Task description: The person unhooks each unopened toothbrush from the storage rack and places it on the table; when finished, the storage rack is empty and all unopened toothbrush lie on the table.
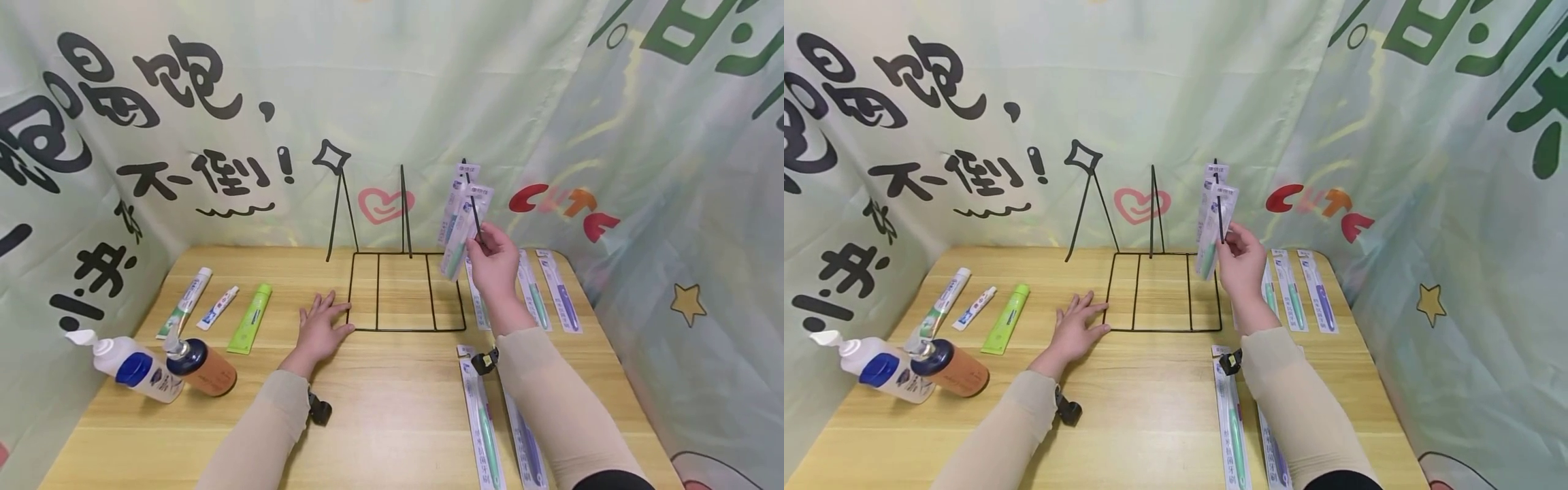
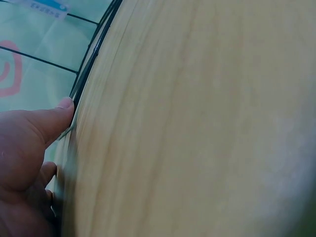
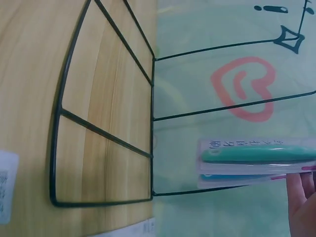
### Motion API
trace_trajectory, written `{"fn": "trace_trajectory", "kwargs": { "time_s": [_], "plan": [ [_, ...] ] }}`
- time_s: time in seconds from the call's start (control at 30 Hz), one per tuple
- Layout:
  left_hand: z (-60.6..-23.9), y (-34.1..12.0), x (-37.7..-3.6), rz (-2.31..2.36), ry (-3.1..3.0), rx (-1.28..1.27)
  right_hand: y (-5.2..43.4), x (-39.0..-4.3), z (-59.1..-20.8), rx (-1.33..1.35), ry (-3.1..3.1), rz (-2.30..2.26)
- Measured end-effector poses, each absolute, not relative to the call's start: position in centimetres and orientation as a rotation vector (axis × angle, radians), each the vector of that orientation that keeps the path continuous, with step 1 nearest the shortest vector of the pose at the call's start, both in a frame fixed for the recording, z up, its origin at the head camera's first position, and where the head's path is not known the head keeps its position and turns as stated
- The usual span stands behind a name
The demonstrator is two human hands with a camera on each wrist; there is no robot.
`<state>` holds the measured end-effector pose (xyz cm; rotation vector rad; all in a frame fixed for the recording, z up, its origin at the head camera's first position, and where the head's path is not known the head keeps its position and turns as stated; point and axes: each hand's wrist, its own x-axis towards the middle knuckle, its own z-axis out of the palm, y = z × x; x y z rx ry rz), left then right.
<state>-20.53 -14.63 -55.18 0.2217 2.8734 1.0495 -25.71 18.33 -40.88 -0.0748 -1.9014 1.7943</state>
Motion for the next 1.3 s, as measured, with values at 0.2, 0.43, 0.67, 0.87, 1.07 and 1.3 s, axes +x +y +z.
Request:
{"fn": "trace_trajectory", "kwargs": {
  "time_s": [0.2, 0.43, 0.67, 0.87, 1.07, 1.3],
  "plan": [
    [-55.1, -14.6, -20.5, 1.056, 2.861, 0.211, 20.3, -23.3, -40.8, 0.034, -1.910, 1.727],
    [-55.0, -14.2, -20.5, 1.058, 2.841, 0.207, 25.2, -18.6, -39.8, 0.059, -1.990, 1.675],
    [-55.0, -14.5, -20.6, 1.060, 2.845, 0.216, 33.1, -13.1, -40.9, -0.198, -2.371, 1.460],
    [-55.2, -14.7, -20.8, 1.048, 2.836, 0.220, 39.0, -8.9, -45.2, -0.458, -2.656, 1.364],
    [-55.1, -14.7, -20.8, 1.057, 2.831, 0.217, 41.5, -6.9, -48.8, -0.632, -2.910, 1.283],
    [-54.9, -14.9, -20.7, 1.043, 2.829, 0.216, 42.0, -6.2, -50.7, -0.653, -2.973, 1.383]
  ]
}}
